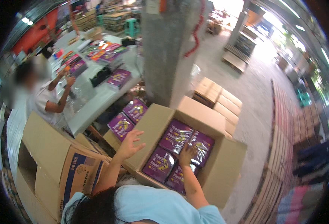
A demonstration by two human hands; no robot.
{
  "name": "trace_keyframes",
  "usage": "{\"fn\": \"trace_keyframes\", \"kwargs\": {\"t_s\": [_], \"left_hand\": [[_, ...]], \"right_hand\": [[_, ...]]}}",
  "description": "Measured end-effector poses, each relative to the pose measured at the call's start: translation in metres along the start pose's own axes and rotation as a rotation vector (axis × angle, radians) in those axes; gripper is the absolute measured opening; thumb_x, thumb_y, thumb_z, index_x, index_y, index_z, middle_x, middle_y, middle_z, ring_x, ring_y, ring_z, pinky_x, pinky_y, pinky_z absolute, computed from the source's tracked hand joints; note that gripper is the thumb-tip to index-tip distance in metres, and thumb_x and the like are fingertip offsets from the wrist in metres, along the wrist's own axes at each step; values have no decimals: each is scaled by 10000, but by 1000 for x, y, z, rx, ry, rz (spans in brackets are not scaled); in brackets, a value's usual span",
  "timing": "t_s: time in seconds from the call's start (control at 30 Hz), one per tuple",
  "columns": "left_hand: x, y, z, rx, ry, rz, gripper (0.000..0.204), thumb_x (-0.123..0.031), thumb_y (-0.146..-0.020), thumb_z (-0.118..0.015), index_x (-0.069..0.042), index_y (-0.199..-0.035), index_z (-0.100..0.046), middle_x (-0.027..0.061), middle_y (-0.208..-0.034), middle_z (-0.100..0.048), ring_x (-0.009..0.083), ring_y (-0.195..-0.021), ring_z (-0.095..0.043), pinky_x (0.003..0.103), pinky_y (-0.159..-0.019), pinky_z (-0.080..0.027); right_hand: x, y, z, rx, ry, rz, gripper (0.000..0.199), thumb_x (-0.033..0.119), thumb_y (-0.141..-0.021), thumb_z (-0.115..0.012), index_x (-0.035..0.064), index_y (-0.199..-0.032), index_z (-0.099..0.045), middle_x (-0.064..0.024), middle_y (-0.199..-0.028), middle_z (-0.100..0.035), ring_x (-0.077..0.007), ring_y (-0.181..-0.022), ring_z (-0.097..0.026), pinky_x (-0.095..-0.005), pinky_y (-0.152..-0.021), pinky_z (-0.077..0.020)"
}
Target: The person packs purple spiral notebooks into cardboard boxes, seals them with tape, and writes on the boxes. They also stack and move boxes within a warehouse-like area.
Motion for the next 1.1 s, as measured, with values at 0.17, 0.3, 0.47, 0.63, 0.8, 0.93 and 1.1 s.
{"fn": "trace_keyframes", "kwargs": {"t_s": [0.17, 0.3, 0.47, 0.63, 0.8, 0.93, 1.1], "left_hand": [[68, -55, 46, -228, 516, 67, 478, -183, -841, -678, -122, -1280, -499, 106, -1278, -472, 162, -962, -581, 272, -749, -486], [100, -115, 97, -745, 638, 177, 500, -130, -813, -690, -91, -1267, -484, 104, -1248, -461, 147, -850, -571, 253, -666, -478], [235, -206, 129, -1139, 840, 436, 626, -200, -765, -736, -101, -1305, -436, 131, -1220, -458, 192, -897, -524, 305, -700, -474], [386, -295, 199, -1201, 556, 645, 858, -364, -681, -785, -53, -1352, -348, 208, -1237, -435, 317, -1087, -480, 442, -866, -436], [423, -375, 253, -988, -12, 787, 1131, -592, -557, -792, -7, -1381, -283, 294, -1316, -374, 407, -1225, -392, 497, -1011, -342], [451, -412, 288, -967, -44, 714, 1236, -649, -502, -789, -21, -1413, -237, 298, -1339, -350, 417, -1275, -323, 475, -1061, -277], [460, -424, 276, -836, -79, 838, 1258, -634, -461, -811, -40, -1411, -238, 282, -1336, -359, 392, -1303, -275, 455, -1077, -239]], "right_hand": [[3, -15, 9, 163, 6, 12, 1346, 586, -536, -803, 43, -1466, 5, -396, -1415, -156, -553, -1308, -192, -591, -1045, -219], [22, -33, -1, 631, -31, -284, 1442, 556, -506, -840, 92, -1452, 144, -387, -1430, 152, -529, -1339, 142, -660, -1057, -49], [64, -64, 19, 729, 7, -84, 1439, 542, -493, -852, 204, -1455, 163, -315, -1438, 253, -548, -1308, 210, -741, -972, -156], [86, -68, -23, 673, 153, -77, 1502, 468, -457, -889, 187, -1435, 216, -311, -1427, 285, -585, -1296, 182, -793, -909, -154], [73, -72, -29, 809, 184, -79, 1536, 496, -428, -887, 154, -1424, 231, -384, -1370, 304, -662, -1214, 224, -820, -847, -181], [66, -76, -45, 830, 416, -37, 1314, 505, -550, -789, 153, -1459, 91, -297, -1450, 135, -525, -1307, 124, -753, -943, -99], [73, -74, -33, 928, 581, -93, 1187, 502, -620, -734, 157, -1479, 9, -242, -1501, 31, -436, -1372, 56, -710, -1011, -41]]}}
Point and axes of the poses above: each hand's wrist, its own y-axis away from the middle knuckle, its own z-axis out of the back of the hand, x = y × z, the point moved 5 cm from there along -y, towards the middle knuckle
